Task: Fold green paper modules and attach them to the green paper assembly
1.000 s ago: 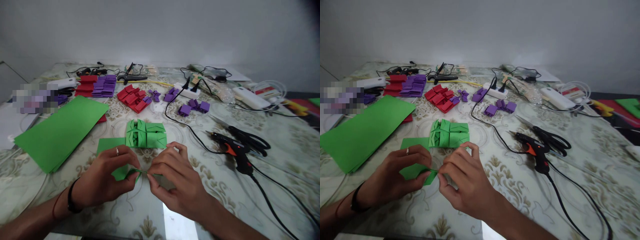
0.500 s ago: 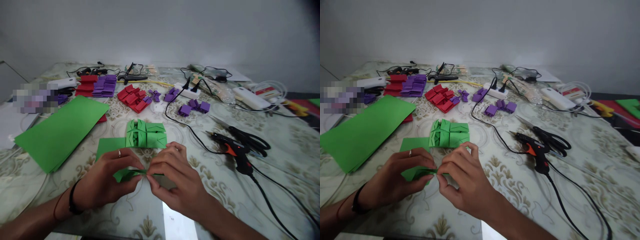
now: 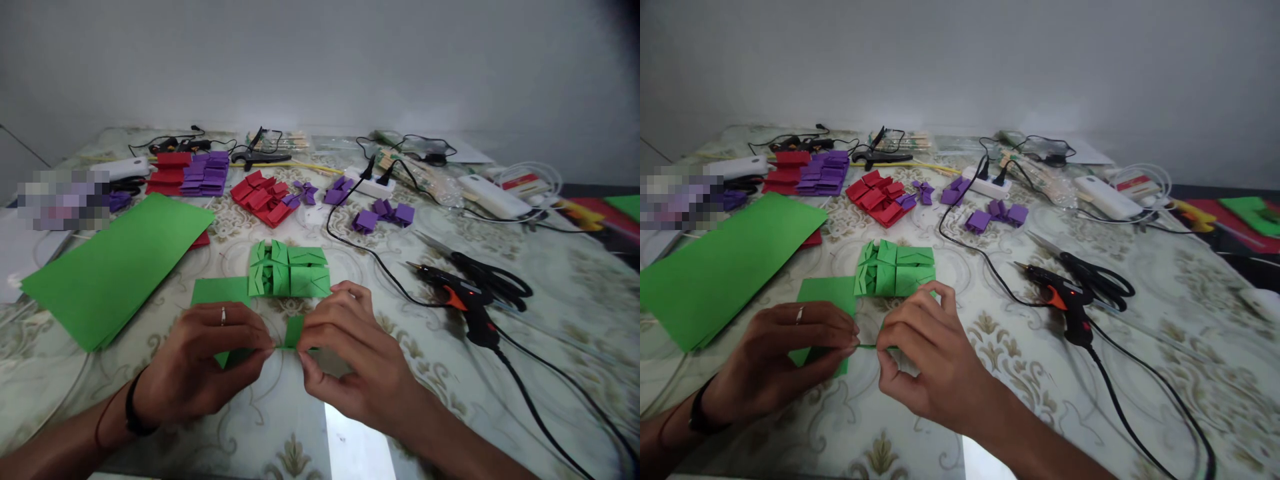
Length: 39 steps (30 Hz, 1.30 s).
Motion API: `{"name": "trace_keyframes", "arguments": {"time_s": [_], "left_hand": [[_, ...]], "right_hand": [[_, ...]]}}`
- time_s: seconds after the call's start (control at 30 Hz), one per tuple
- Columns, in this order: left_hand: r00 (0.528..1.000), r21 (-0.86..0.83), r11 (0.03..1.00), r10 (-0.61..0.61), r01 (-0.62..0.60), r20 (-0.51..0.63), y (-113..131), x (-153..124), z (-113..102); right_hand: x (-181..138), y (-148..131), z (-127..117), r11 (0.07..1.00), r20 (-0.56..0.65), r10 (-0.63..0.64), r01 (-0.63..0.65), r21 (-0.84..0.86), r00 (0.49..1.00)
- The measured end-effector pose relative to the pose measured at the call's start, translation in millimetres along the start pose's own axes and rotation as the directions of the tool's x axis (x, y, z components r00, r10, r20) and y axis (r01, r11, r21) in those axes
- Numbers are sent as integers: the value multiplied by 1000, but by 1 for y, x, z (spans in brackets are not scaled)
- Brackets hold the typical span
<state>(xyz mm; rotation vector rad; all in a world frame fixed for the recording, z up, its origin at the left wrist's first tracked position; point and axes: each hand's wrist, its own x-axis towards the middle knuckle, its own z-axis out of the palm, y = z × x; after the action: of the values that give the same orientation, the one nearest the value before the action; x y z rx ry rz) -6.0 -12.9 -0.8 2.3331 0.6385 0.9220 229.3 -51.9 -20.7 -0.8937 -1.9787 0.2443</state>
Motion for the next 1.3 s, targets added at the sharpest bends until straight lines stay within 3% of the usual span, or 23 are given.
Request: {"name": "trace_keyframes", "arguments": {"time_s": [0.2,0.5,0.67,0.8,0.9,1.13,1.3], "left_hand": [[996,7,996,-88,88,0,-7,0,-5],[977,-5,977,-214,214,-17,-1,-1,10],[964,-23,964,-263,264,22,-5,-9,-4],[981,-35,987,-152,157,118,-8,-15,-17],[979,-45,996,-71,81,193,-7,-11,-14],[994,7,995,-104,104,-14,-8,-2,2],[978,48,983,-173,180,-115,-13,-8,5]], "right_hand": [[2,8,-7,1000,4,11,-11,0,1000],[-4,7,-3,997,79,77,-78,5,994],[-6,12,-4,986,28,160,-161,46,987],[-5,16,-7,960,5,265,-264,95,964],[-4,17,-7,937,5,332,-331,110,943],[-8,15,-4,927,40,344,-346,144,938],[-10,11,4,832,32,450,-433,346,892]]}}
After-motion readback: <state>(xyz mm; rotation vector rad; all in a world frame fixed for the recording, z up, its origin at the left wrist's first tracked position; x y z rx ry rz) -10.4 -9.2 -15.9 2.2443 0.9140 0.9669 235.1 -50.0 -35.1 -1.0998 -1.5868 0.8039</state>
